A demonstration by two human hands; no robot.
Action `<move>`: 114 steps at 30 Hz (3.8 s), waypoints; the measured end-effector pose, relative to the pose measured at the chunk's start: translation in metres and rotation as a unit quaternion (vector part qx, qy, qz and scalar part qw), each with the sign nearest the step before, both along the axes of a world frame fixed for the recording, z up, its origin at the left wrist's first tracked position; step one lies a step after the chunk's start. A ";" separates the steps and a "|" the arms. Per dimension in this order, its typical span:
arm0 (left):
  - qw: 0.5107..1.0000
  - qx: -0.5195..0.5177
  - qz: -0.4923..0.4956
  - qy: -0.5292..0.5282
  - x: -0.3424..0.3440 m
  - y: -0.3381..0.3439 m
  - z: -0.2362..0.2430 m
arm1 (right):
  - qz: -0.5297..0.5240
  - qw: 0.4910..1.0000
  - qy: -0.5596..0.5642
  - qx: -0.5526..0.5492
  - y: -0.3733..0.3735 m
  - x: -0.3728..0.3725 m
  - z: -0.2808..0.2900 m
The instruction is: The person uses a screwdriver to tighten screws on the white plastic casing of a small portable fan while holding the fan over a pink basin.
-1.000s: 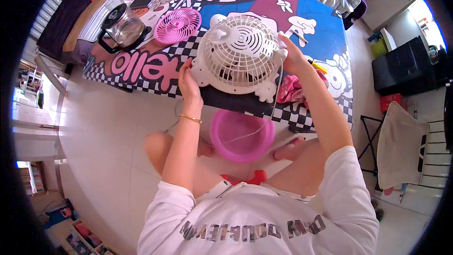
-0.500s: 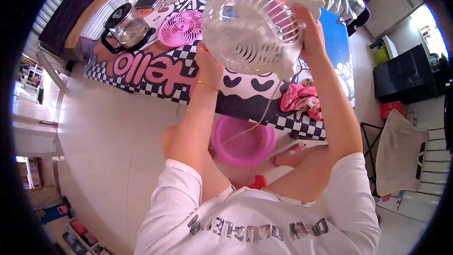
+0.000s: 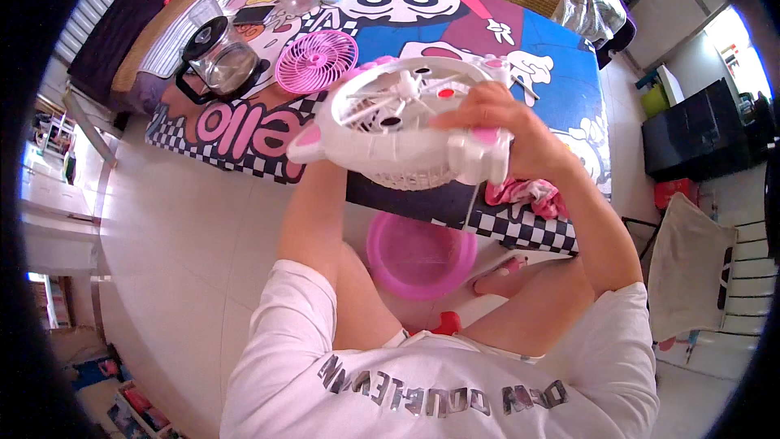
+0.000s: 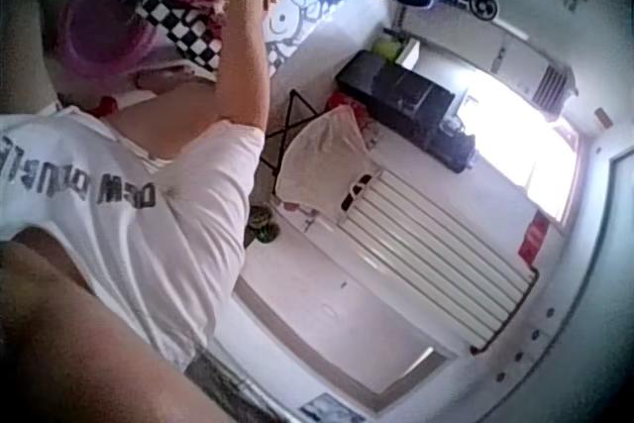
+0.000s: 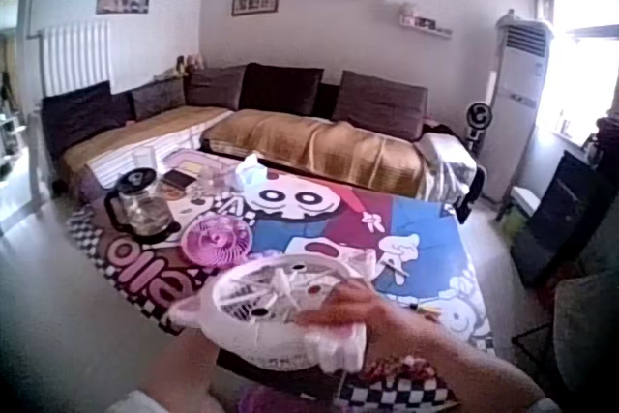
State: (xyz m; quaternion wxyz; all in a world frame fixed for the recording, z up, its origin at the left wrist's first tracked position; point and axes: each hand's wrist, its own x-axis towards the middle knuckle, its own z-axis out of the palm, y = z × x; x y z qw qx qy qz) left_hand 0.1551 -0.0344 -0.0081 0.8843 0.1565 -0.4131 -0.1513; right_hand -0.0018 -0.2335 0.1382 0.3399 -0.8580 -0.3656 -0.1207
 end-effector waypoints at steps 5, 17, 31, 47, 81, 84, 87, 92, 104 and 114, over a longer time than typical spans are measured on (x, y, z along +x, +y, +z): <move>0.997 0.061 -0.022 0.046 0.011 0.009 -0.018 | 0.007 0.999 -0.038 0.013 0.009 -0.014 -0.002; 0.938 0.195 0.119 0.262 0.051 0.031 -0.018 | -0.110 0.990 -0.070 0.046 -0.003 -0.017 0.001; 0.901 0.039 0.029 0.430 -0.007 0.139 0.036 | -0.311 0.732 0.072 0.602 -0.071 -0.036 -0.066; 0.807 0.300 0.383 0.334 0.006 0.137 -0.009 | -0.334 0.546 0.319 0.698 -0.078 -0.009 -0.123; 0.642 0.569 0.485 -0.171 -0.012 0.139 0.006 | -0.095 0.536 0.490 0.681 -0.092 0.045 -0.158; 0.688 0.538 0.467 -0.140 -0.045 0.123 0.031 | -0.140 0.557 0.491 0.655 -0.094 0.060 -0.161; 0.736 0.541 0.398 -0.082 -0.090 0.100 0.028 | -0.172 0.554 0.527 0.621 -0.082 0.066 -0.149; 0.813 0.499 0.300 -0.031 -0.138 0.070 0.011 | -0.170 0.563 0.505 0.631 -0.088 0.064 -0.150; 0.785 0.541 0.298 0.040 -0.163 0.064 -0.003 | -0.428 0.714 0.393 0.390 -0.068 -0.027 -0.101; 0.734 0.578 0.355 0.019 -0.178 0.064 -0.003 | -0.445 0.852 0.153 0.230 -0.045 -0.104 -0.103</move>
